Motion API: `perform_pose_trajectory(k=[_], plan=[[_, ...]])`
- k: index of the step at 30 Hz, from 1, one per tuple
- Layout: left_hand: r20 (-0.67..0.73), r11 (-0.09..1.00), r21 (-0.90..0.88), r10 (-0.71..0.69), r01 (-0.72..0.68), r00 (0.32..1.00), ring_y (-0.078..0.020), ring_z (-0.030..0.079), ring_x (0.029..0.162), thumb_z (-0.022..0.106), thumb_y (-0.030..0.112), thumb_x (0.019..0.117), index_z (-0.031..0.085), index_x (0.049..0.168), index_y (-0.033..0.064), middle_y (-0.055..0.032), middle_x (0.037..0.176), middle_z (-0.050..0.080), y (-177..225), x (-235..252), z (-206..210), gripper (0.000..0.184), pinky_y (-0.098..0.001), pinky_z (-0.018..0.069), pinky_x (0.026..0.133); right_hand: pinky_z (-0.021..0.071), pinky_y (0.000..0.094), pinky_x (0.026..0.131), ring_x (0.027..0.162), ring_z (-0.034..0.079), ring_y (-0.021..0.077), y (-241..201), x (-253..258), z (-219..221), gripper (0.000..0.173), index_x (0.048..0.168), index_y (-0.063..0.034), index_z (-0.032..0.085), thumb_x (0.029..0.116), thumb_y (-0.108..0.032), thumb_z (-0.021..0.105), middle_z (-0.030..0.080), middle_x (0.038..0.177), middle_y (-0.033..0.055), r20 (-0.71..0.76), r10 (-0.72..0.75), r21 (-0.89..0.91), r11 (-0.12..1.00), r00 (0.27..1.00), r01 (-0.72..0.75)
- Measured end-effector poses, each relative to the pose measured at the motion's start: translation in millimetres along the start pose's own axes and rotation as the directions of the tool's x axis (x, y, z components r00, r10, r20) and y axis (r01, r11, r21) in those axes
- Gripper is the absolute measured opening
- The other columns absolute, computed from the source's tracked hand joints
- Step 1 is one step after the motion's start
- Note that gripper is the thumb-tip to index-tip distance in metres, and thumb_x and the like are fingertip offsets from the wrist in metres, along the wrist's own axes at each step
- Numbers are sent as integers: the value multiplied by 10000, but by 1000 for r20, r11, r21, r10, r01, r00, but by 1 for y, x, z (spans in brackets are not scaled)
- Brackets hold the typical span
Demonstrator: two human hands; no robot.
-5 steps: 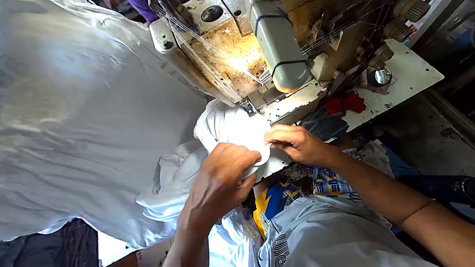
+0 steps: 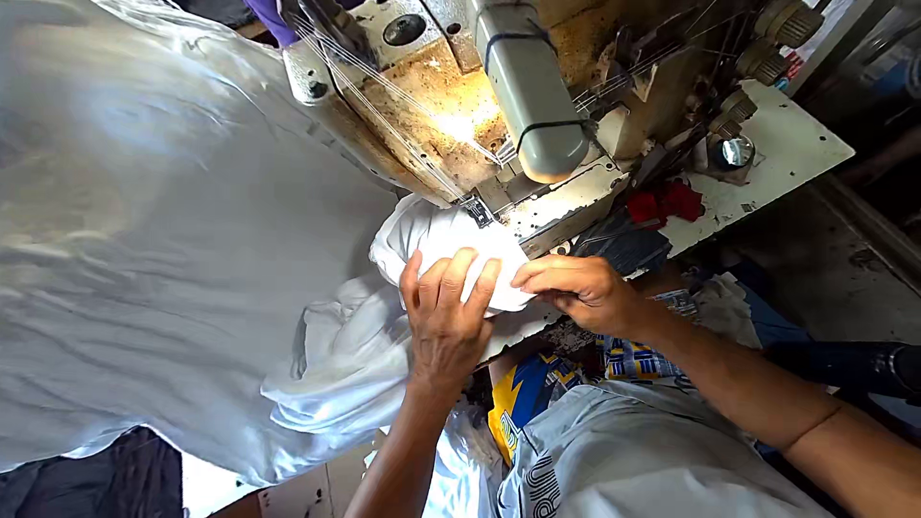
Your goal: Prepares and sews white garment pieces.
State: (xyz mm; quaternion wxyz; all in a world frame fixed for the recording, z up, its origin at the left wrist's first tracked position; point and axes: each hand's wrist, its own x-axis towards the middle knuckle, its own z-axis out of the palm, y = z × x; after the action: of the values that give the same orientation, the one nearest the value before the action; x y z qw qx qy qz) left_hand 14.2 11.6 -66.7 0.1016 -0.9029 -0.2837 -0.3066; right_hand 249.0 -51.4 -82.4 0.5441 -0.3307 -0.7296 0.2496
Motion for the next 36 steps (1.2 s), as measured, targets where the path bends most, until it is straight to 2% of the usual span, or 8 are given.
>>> perform_pose_trajectory(k=[2,5,9,23,27,29,32,36], plan=[[-40,1000,7,25,-25,999,-368,553,1306,637,155,935,725,1201,108,-137,1389,621,-9,0,1,284,-649,267,1183,605,332,951,1094,699,182,0,-5,2,100,1018,49,740,944,52,672,718,1172,133,-55,14,34,999,998,-12],[-18,997,7,80,-80,997,-342,610,1251,630,120,911,741,983,48,-123,1338,669,-11,9,-13,151,-610,335,1159,609,325,920,1054,702,171,1,-9,4,75,996,51,726,952,41,666,722,1126,127,-95,67,91,994,993,-59],[79,990,-29,142,-140,987,-322,657,1189,600,94,902,723,906,20,-123,1271,708,-16,17,-20,145,-591,377,1137,609,317,897,1031,699,166,0,-10,6,61,984,47,712,958,30,659,720,1087,118,-114,117,121,987,987,-103],[130,996,1,89,-90,988,-309,664,1161,580,169,931,751,1009,59,-92,1236,722,-29,24,-24,218,-611,360,1128,604,298,861,983,694,145,3,1,10,67,994,36,706,962,24,649,713,1079,107,-156,201,103,977,967,-186],[125,996,-34,90,-86,988,-313,652,1189,587,135,911,733,977,35,-103,1335,677,-34,31,-24,188,-577,390,1117,599,285,815,934,688,136,8,9,12,64,991,27,696,973,13,637,709,1071,107,-168,207,110,976,964,-191],[86,988,-113,112,-102,990,-299,653,1195,584,81,926,744,1021,53,-78,1382,660,-38,32,-22,188,-541,420,1110,596,281,815,938,682,137,8,13,13,69,994,28,693,978,16,628,703,1076,110,-164,211,119,974,964,-192],[104,988,-129,103,-89,989,-283,648,1156,541,64,949,759,1194,125,-32,1294,710,-40,31,-20,333,-527,383,1126,594,294,862,986,683,147,8,14,14,67,991,27,686,981,19,621,702,1084,112,-159,209,102,976,965,-194],[149,995,-78,73,-61,986,-295,654,1138,537,88,947,772,1140,115,-38,1245,729,-37,35,-24,305,-552,359,1135,593,290,849,973,682,146,7,15,13,67,979,26,687,979,20,621,701,1074,112,-163,203,87,978,965,-191]])
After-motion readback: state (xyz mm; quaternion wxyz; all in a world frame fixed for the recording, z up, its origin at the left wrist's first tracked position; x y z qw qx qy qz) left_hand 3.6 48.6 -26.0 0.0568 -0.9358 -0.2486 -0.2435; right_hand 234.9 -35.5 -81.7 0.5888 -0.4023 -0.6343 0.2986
